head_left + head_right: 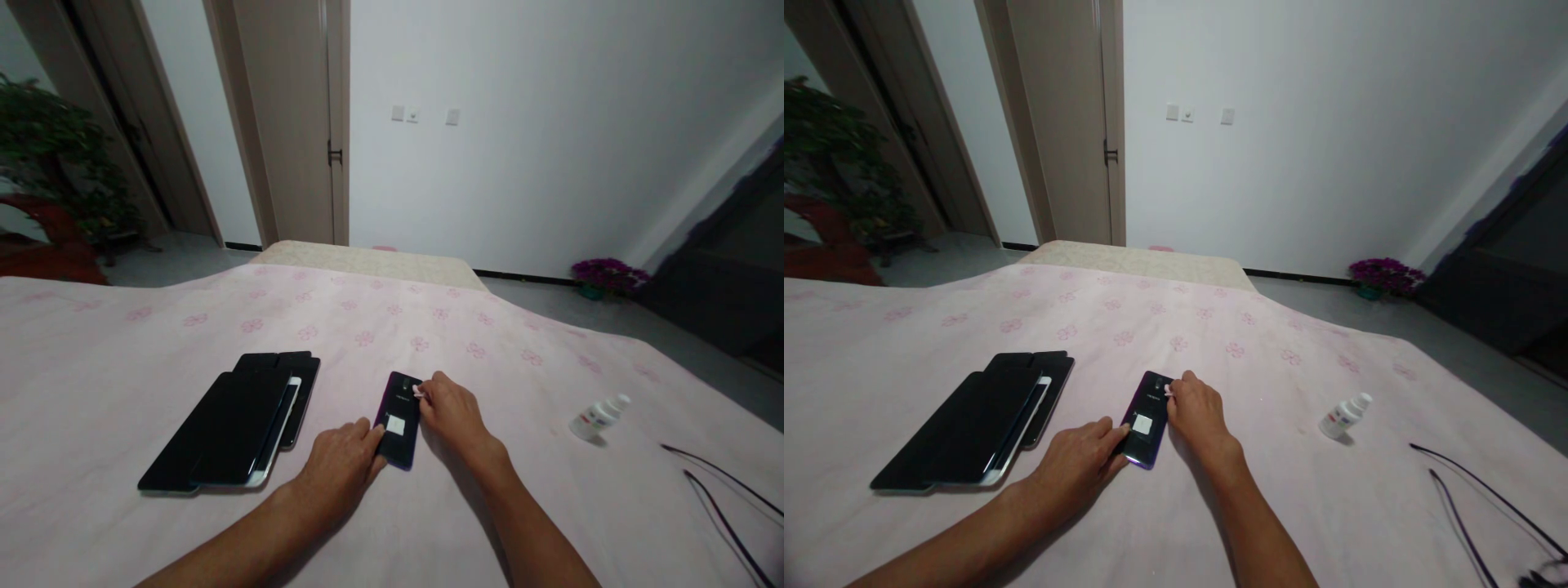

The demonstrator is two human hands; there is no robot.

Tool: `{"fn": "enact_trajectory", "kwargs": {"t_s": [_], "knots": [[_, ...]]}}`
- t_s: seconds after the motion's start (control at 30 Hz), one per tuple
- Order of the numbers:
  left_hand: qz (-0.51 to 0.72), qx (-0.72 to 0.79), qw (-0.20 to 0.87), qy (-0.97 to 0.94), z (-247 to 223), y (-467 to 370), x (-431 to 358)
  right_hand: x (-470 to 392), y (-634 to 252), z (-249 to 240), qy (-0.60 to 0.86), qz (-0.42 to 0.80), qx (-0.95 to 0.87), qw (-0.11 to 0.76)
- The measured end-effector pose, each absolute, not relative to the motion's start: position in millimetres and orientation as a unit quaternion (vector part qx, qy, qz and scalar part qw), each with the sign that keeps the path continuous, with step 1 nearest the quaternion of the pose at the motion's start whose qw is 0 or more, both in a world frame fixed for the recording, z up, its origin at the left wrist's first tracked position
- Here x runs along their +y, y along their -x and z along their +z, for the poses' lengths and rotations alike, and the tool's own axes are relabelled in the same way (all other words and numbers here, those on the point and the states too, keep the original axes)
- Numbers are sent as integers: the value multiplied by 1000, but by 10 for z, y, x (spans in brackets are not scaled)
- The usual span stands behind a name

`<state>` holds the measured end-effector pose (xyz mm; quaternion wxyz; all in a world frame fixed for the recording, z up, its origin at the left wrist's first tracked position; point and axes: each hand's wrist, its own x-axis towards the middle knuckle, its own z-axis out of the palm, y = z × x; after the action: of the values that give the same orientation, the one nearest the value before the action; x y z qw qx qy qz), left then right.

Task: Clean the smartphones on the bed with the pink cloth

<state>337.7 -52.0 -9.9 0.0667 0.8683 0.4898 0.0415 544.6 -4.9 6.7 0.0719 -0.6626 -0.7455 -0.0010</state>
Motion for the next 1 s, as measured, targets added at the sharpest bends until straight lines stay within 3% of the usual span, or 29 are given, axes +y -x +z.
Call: {"fn": "enact_trajectory", "kwargs": {"t_s": [0.23, 1.0], "knots": [[38, 486, 70, -870, -121, -3369, -513, -113, -5405, 170, 658, 13, -752, 28], [33, 492, 67, -867, -91, -3385, -514, -87, -5371, 97, 661, 5, -749, 46]]}}
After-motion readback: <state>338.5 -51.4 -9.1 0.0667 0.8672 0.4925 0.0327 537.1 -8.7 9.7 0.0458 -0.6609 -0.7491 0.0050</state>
